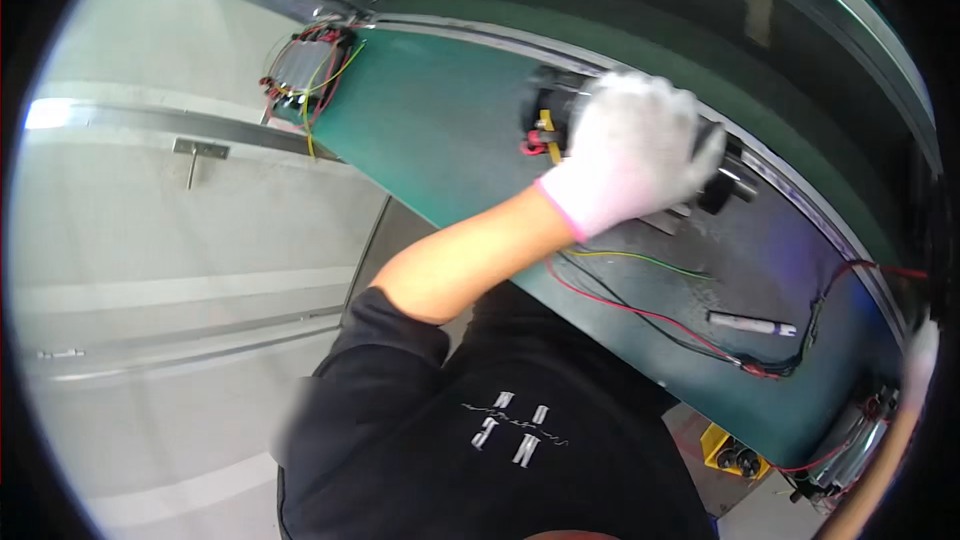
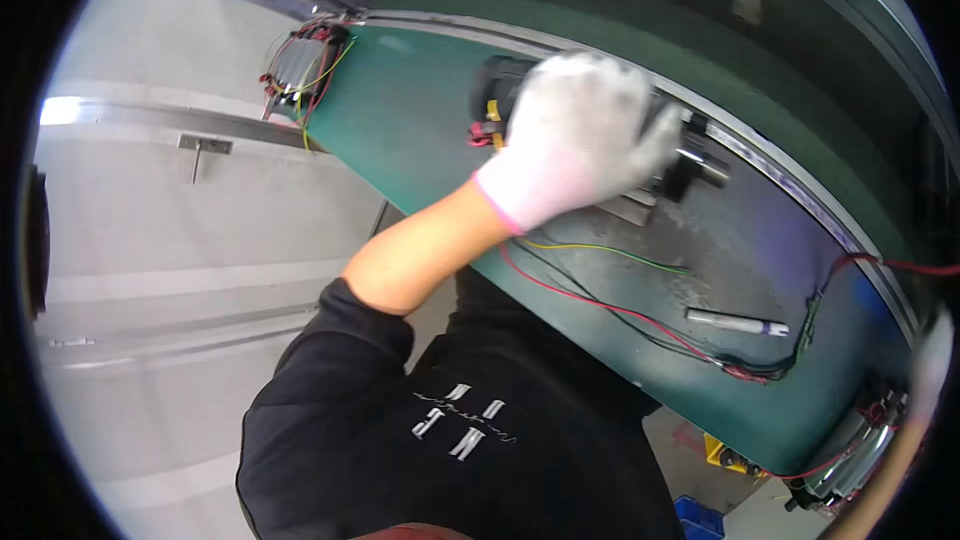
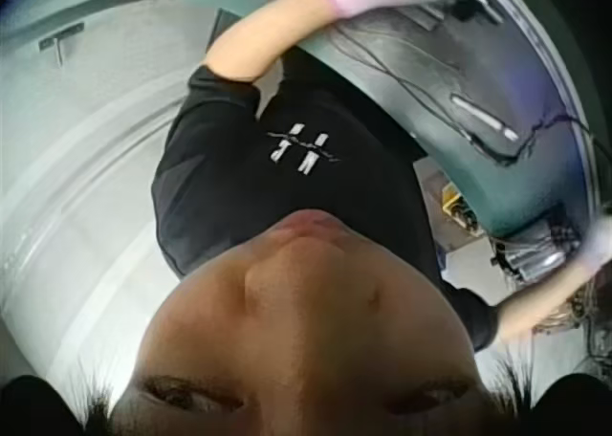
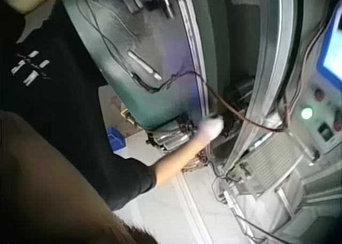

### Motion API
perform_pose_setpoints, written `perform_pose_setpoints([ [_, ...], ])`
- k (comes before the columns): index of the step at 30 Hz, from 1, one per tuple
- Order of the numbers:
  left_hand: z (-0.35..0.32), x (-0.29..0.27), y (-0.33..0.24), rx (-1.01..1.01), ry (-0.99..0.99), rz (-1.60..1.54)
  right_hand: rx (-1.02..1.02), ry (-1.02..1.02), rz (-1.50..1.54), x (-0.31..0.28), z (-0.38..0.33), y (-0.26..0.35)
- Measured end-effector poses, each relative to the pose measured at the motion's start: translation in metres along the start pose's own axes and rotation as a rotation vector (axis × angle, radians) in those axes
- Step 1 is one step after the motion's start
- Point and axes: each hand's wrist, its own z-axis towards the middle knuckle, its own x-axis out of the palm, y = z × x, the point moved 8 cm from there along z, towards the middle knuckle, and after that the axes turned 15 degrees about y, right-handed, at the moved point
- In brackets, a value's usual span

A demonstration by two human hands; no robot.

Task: Manually assemble components of an electric motor and perform functional testing on an assembly line.

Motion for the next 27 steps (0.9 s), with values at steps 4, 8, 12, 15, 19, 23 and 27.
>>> perform_pose_setpoints([
  [4, -0.014, 0.009, 0.025, -0.029, -0.051, -0.085, -0.275, 0.323, 0.405, -0.115, -0.058, 0.252],
  [8, -0.02, 0.017, 0.052, -0.12, 0.158, -0.157, -0.414, 0.002, 0.472, -0.15, -0.002, 0.413],
  [12, -0.024, 0.007, 0.047, -0.096, -0.002, -0.017, -0.472, -0.145, 0.353, -0.16, 0.023, 0.432],
  [15, -0.032, -0.004, 0.026, -0.047, -0.038, -0.055, -0.438, -0.106, 0.32, -0.157, 0.014, 0.426],
  [19, -0.027, -0.003, 0.032, -0.048, -0.045, -0.062, -0.377, -0.015, 0.222, -0.136, 0.037, 0.439],
  [23, -0.025, 0.008, 0.045, -0.051, -0.045, -0.064, -0.389, -0.055, 0.207, -0.122, 0.054, 0.459],
  [27, -0.02, 0.006, 0.044, -0.065, -0.064, -0.079, -0.316, -0.066, 0.159, -0.121, 0.041, 0.466],
])
